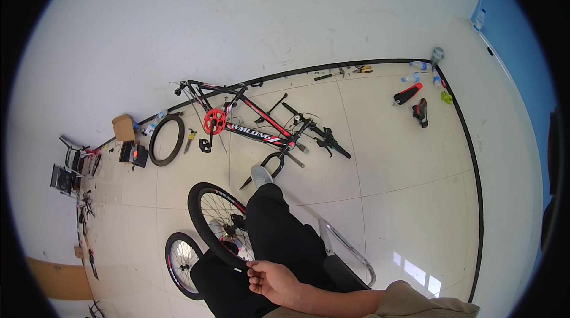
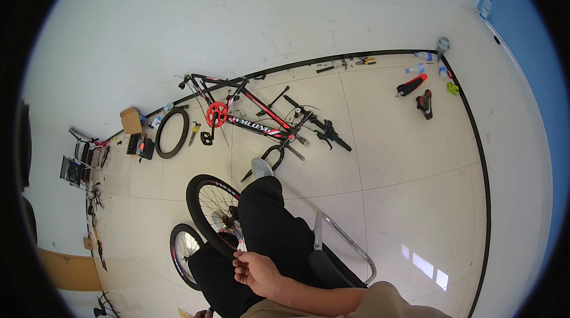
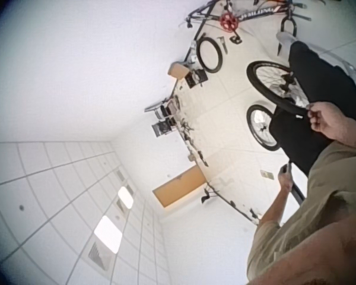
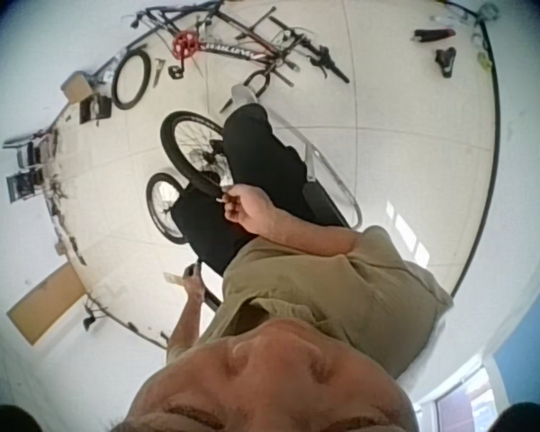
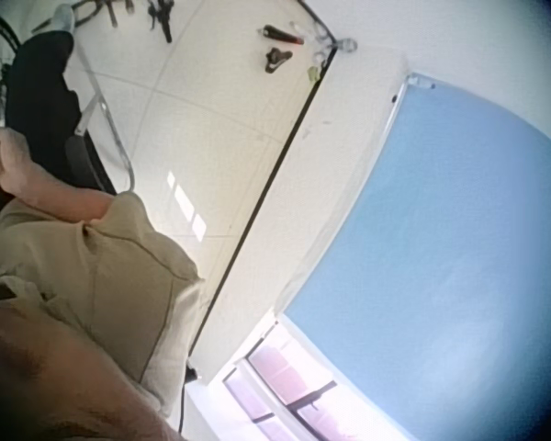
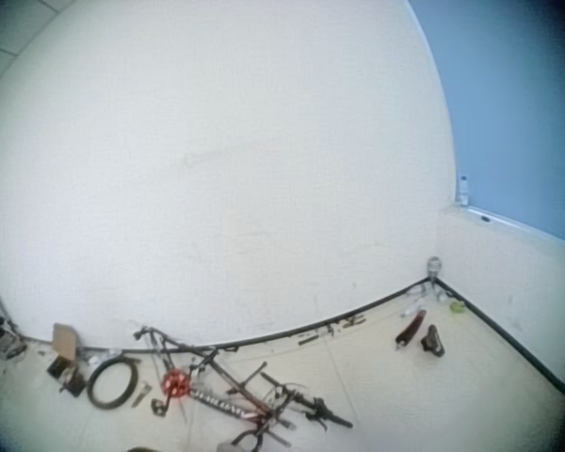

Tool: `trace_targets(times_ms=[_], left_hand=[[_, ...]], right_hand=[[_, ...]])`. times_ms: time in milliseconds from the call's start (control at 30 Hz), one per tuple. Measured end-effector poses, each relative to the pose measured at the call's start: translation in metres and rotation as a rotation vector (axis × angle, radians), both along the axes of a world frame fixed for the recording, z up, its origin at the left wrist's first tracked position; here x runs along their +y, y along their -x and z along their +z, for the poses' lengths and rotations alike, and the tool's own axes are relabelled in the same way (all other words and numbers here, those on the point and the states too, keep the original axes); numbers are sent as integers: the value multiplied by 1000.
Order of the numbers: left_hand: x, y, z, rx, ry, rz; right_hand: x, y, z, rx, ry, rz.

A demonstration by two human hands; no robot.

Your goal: The person sits and installs a tire onto a bicycle wheel rim, pressing the bead into place by hand. The person then places the wheel on the floor and picks up a bicycle seat.

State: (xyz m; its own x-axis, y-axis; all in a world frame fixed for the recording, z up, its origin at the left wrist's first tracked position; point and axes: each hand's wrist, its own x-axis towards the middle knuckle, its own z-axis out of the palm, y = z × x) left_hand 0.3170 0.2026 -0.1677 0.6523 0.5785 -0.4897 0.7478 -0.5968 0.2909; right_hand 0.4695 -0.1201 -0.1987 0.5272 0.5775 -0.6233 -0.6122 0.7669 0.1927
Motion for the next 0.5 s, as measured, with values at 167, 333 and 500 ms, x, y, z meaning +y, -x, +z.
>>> trace_targets(times_ms=[167,333,500], left_hand=[[6,2,-1,32,-18,-58],[8,4,-5,37,-26,-56],[26,17,-19,-1,-25,-137]], right_hand=[[-2,0,1,1,1,0],[-3,-1,1,2,-4,2],[-3,0,1,7,-7,9]])
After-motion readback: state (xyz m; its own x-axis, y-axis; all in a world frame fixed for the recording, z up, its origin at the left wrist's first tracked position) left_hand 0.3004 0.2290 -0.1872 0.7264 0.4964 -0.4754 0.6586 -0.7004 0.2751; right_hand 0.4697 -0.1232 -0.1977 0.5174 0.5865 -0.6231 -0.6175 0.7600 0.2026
